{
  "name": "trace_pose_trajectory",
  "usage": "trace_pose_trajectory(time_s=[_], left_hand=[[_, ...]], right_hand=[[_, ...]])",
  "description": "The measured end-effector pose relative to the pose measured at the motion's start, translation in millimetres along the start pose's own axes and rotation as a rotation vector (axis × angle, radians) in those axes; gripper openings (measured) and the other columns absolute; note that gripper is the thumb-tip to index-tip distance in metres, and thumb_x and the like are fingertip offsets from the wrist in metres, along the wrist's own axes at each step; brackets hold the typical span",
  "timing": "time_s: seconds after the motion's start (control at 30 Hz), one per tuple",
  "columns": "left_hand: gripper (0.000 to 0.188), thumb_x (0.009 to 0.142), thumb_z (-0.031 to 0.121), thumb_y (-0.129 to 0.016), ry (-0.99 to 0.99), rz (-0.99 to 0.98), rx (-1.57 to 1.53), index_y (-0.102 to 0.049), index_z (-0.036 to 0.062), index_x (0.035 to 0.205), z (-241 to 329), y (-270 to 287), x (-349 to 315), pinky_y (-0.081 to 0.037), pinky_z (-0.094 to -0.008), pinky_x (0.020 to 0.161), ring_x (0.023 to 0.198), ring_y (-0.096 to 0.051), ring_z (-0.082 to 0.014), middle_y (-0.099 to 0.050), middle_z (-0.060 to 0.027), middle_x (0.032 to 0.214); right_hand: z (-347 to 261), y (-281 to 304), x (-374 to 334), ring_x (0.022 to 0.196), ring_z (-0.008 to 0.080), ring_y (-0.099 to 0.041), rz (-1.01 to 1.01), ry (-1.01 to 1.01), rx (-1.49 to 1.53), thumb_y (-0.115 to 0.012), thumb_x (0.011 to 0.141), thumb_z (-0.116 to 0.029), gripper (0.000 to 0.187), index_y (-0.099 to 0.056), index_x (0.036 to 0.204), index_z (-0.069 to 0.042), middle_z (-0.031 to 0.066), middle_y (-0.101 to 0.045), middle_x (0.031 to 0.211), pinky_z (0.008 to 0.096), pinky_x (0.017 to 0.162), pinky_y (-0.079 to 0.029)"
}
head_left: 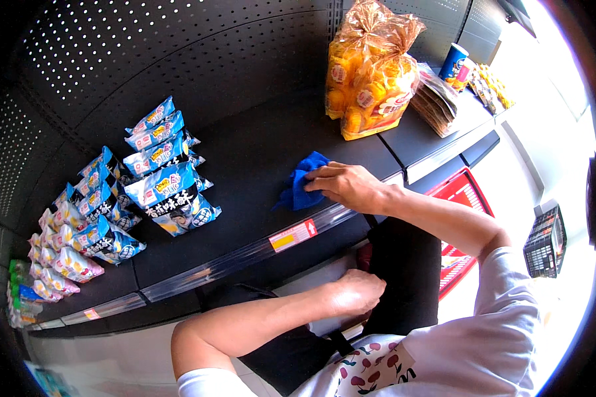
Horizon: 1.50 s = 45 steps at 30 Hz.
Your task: The person sits on a stool in a store aisle and restocks shelves with packaged snacks. They take items from a red basket, place them on the shelf, and wipe the shelf surface with a blue cloth between batches of items.
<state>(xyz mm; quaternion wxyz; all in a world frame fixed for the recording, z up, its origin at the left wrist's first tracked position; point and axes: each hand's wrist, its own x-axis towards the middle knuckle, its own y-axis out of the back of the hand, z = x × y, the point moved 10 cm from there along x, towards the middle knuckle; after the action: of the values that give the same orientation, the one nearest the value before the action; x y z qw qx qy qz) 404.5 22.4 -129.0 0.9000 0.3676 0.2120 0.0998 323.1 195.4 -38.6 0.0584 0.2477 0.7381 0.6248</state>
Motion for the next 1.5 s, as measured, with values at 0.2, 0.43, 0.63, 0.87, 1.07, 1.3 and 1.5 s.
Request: trace_pose_trajectory(time_s=[0.2,0.43,0.63,0.87,1.07,1.3,1.5], left_hand=[[0.027,0.091,0.021,-0.063,-0.029,0.088,0.065,-0.063,-0.0047,0.096,-2.4,1.8,-5.6,-0.056,-0.0499,0.078,0.085,-0.069,-0.0409,-0.069,-0.0257,0.090],[0.015,0.084,0.012,-0.059,-0.028,0.223,0.176,-0.065,-0.0011,0.090,-15.9,3.4,-10.7,-0.056,-0.0455,0.072,0.079,-0.071,-0.0352,-0.069,-0.0208,0.083],[0.017,0.085,0.014,-0.059,-0.042,0.271,0.244,-0.064,-0.0001,0.093,-17.5,15.4,-17.8,-0.053,-0.0438,0.071,0.078,-0.070,-0.0328,-0.069,-0.0187,0.084],[0.018,0.087,0.013,-0.055,-0.007,0.093,0.257,-0.064,-0.0001,0.095,-9.9,-4.9,-18.7,-0.052,-0.0429,0.076,0.084,-0.068,-0.0306,-0.068,-0.0173,0.089],[0.019,0.086,0.014,-0.055,-0.032,0.098,0.259,-0.064,-0.0003,0.095,-3.9,-15.8,-21.0,-0.052,-0.0419,0.078,0.088,-0.067,-0.0306,-0.067,-0.0159,0.091],[0.021,0.084,0.018,-0.059,-0.065,0.251,0.249,-0.063,-0.0011,0.092,1.8,-6.1,-20.4,-0.051,-0.0418,0.075,0.083,-0.067,-0.0303,-0.066,-0.0150,0.085],[0.017,0.081,0.018,-0.059,-0.097,0.355,0.300,-0.063,0.0024,0.087,0.3,-7.3,-15.9,-0.047,-0.0398,0.066,0.075,-0.065,-0.0267,-0.063,-0.0117,0.079]], right_hand=[[49.4,-19.5,82.0,0.117,0.0300,-0.063,0.057,-0.077,-0.073,-0.061,0.092,-0.011,0.034,-0.066,0.126,-0.010,0.0140,-0.065,0.129,0.0394,0.100,-0.052],[126.0,-16.4,156.4,0.125,0.0325,-0.057,-0.013,-0.466,-0.237,-0.063,0.093,-0.012,0.039,-0.060,0.132,-0.012,0.0180,-0.056,0.137,0.0412,0.100,-0.052],[173.3,11.5,149.7,0.109,0.0307,-0.065,0.240,-0.582,0.101,-0.077,0.082,-0.021,0.042,-0.064,0.120,-0.008,0.0187,-0.066,0.118,0.0406,0.090,-0.056],[183.4,191.9,142.3,0.097,0.0265,-0.067,1.119,-0.481,0.523,-0.075,0.083,-0.005,0.027,-0.066,0.108,-0.006,0.0143,-0.069,0.104,0.0377,0.084,-0.056],[165.7,318.2,161.1,0.072,0.0169,-0.059,1.423,-0.175,0.099,-0.067,0.076,0.005,0.016,-0.062,0.089,-0.003,0.0092,-0.063,0.078,0.0304,0.066,-0.050],[190.3,137.8,182.2,0.106,0.0402,-0.052,0.984,-0.437,-0.062,-0.075,0.072,0.001,0.034,-0.058,0.098,-0.013,0.0204,-0.051,0.108,0.0478,0.092,-0.046],[233.0,-6.2,177.0,0.109,0.0387,-0.056,0.512,-0.627,0.093,-0.073,0.073,0.003,0.028,-0.063,0.096,-0.011,0.0193,-0.055,0.112,0.0458,0.094,-0.050]])
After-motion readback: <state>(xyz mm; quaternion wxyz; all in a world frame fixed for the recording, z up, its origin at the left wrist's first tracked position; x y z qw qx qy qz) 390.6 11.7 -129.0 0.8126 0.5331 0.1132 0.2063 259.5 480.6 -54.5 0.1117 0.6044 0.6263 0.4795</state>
